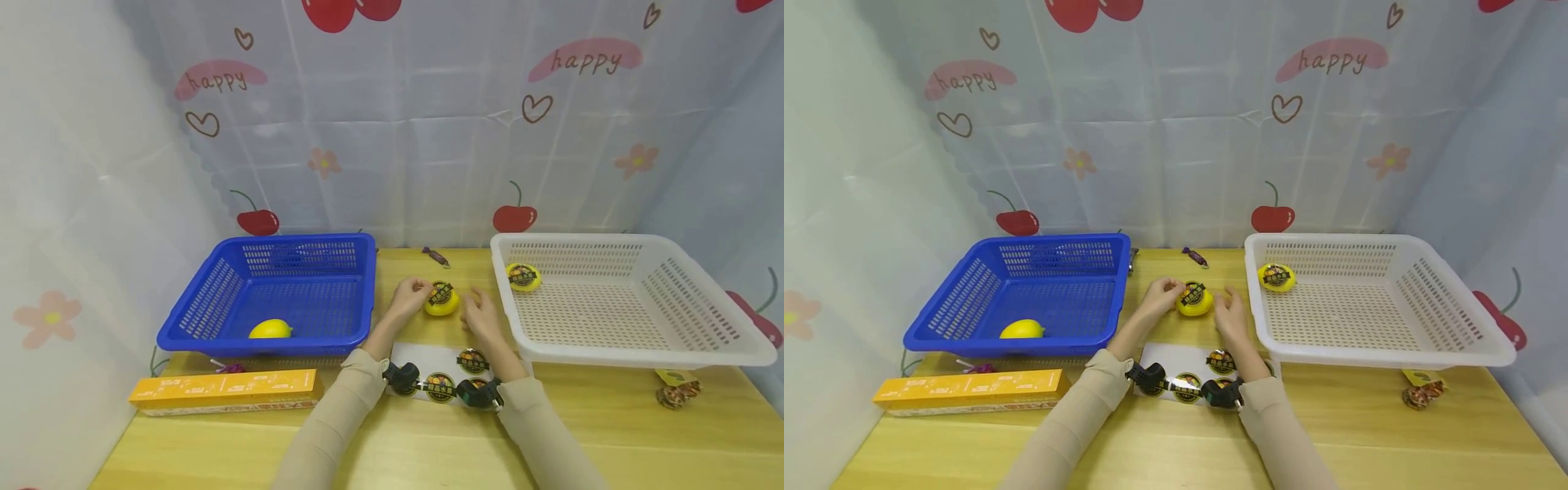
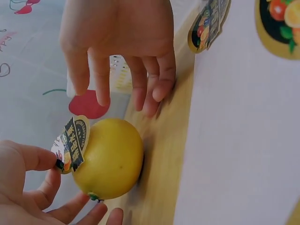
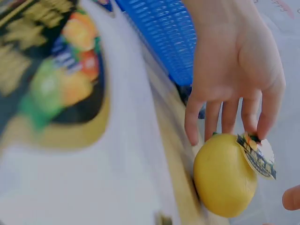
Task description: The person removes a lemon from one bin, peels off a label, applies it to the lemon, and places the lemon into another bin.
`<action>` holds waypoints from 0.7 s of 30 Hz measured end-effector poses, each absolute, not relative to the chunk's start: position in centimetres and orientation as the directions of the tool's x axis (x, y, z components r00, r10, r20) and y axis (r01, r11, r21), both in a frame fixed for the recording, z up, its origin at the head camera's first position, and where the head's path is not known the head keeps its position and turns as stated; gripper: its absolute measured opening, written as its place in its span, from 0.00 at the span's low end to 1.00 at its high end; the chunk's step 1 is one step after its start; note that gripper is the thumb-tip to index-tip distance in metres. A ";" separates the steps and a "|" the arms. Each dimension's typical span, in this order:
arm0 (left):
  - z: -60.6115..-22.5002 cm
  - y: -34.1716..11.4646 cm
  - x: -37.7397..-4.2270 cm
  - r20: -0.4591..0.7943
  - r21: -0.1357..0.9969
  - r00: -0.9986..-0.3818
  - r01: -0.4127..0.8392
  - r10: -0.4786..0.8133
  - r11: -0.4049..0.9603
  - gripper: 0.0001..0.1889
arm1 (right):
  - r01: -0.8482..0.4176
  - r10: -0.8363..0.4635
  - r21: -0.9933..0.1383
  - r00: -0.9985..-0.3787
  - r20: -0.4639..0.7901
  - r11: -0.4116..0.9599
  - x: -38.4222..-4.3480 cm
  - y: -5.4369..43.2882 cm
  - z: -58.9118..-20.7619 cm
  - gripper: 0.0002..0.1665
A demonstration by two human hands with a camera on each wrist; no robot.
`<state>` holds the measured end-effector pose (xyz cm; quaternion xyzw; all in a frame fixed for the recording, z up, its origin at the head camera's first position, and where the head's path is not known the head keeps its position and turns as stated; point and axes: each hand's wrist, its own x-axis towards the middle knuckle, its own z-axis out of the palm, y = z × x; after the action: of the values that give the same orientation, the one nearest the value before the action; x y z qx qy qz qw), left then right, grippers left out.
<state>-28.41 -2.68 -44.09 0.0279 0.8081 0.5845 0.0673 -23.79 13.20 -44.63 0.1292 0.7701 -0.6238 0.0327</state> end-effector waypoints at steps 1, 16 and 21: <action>-44.1 -2.6 -28.6 -0.081 0.949 -0.989 -0.038 0.125 0.313 0.10 | 0.246 0.158 -0.955 -0.962 -0.221 0.166 -23.9 13.1 -44.6 0.32; -44.2 -2.6 -29.0 -0.152 0.956 -0.955 -0.077 0.253 0.283 0.08 | 0.334 0.007 -0.940 -0.942 -0.335 -0.067 -26.0 13.0 -44.9 0.36; -44.3 -2.6 -28.9 -0.133 0.962 -0.956 -0.061 0.263 0.265 0.07 | 0.336 -0.040 -0.936 -0.942 -0.333 -0.108 -25.9 13.1 -45.0 0.39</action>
<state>-28.89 -2.63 -44.26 0.0644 0.7840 0.6026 0.1343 -25.92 13.10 -44.98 0.1127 0.6556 -0.7356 0.1279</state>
